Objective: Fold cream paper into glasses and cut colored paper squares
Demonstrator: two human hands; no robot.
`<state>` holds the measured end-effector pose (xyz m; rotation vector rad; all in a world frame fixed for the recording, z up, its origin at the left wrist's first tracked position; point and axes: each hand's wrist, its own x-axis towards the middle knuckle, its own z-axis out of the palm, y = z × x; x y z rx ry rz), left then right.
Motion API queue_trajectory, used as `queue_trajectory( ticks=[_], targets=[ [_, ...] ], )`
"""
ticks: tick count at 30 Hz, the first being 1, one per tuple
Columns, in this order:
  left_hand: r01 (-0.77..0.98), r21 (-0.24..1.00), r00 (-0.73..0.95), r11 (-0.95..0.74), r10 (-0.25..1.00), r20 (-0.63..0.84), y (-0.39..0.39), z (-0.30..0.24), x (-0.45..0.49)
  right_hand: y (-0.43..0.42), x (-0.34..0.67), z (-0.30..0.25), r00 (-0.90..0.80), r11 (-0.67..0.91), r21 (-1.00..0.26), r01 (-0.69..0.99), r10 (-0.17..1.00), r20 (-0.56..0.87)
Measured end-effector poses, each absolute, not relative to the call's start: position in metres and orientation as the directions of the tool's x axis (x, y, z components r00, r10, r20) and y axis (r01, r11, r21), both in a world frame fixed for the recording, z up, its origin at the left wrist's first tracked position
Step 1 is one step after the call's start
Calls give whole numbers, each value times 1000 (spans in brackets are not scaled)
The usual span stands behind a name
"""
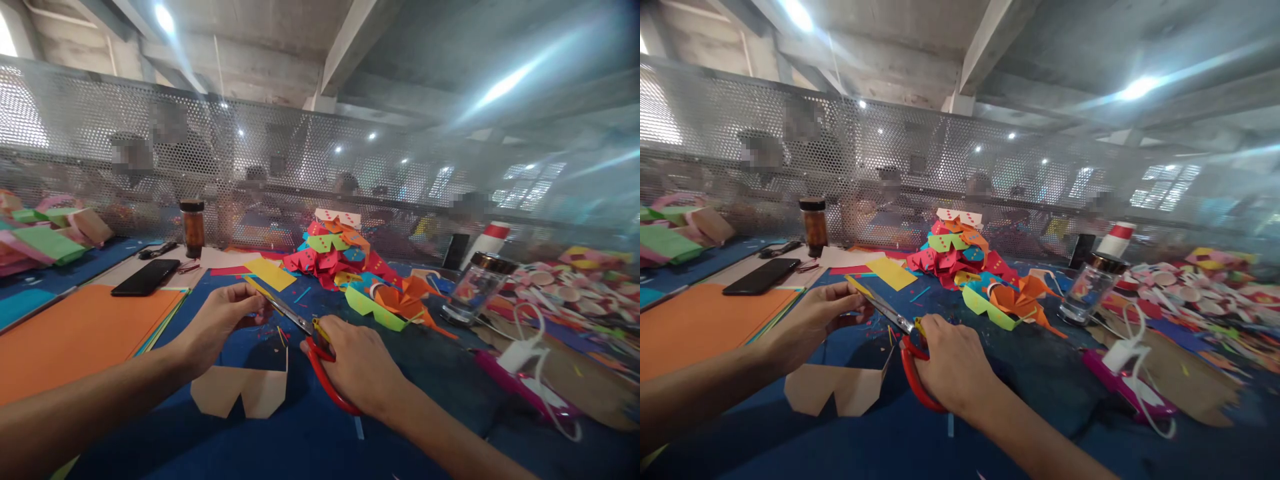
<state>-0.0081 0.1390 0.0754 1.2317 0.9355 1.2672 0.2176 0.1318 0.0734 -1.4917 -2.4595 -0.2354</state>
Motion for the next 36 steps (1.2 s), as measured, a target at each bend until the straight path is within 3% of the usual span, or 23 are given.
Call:
queue_trajectory(
  ticks=[36],
  targets=[
    [-216, 974, 151, -65, 984, 99, 137, 76, -9, 135, 221, 70, -429, 419, 116, 901, 812, 396]
  ],
)
